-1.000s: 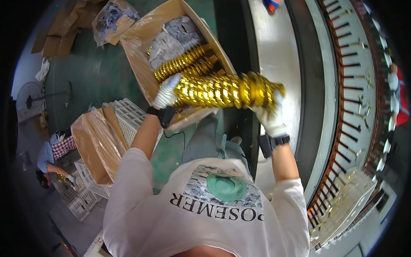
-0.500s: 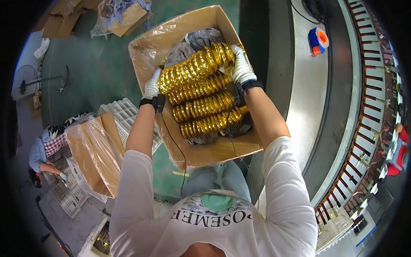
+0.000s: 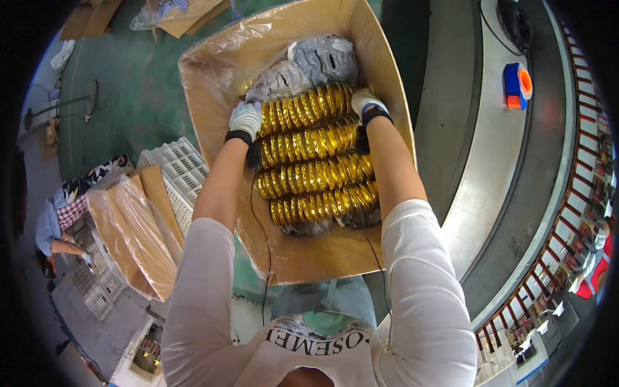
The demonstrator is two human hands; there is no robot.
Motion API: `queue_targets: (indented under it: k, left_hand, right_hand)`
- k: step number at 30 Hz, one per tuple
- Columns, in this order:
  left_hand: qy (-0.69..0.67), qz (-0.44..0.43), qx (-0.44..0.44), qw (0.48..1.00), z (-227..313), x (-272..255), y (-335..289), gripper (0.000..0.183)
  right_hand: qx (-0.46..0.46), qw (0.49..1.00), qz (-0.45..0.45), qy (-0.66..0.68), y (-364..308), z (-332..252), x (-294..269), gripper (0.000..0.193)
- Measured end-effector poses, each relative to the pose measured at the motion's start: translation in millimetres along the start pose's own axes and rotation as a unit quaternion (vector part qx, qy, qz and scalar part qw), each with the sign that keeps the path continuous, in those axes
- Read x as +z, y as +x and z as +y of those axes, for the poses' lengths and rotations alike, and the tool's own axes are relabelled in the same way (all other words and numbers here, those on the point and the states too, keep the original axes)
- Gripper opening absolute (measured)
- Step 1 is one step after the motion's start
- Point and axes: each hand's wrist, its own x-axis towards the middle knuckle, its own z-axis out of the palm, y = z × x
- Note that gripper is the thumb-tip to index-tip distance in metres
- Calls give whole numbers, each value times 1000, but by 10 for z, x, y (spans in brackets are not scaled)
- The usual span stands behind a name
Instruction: Packing gold-colored plastic objects from a conveyor belt into a cardboard box.
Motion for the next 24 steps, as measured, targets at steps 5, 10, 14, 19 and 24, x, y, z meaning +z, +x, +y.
queue_targets:
  k: [5,10,14,19,24]
  left_hand:
    - [41,175,121,976,-607,93,-342,50]
    - [116,122,149,974,-295,197,-587,74]
    - [88,88,146,981,-378,196,-576,79]
    - [76,139,154,975,-343,304,-772,87]
    - [-125,111,213,963,-104,443,-1547,83]
  right_hand:
    - [186,891,163,380,-437,-806,-975,43]
    - [65,944,271,176,-532,-1261,-600,87]
    - [57,954,222,195,-580,-1300,-672,80]
    - [12,886,355,298,-1221,-1474,-649,77]
    - [-57,770,411,485,-2527,-1511,37,49]
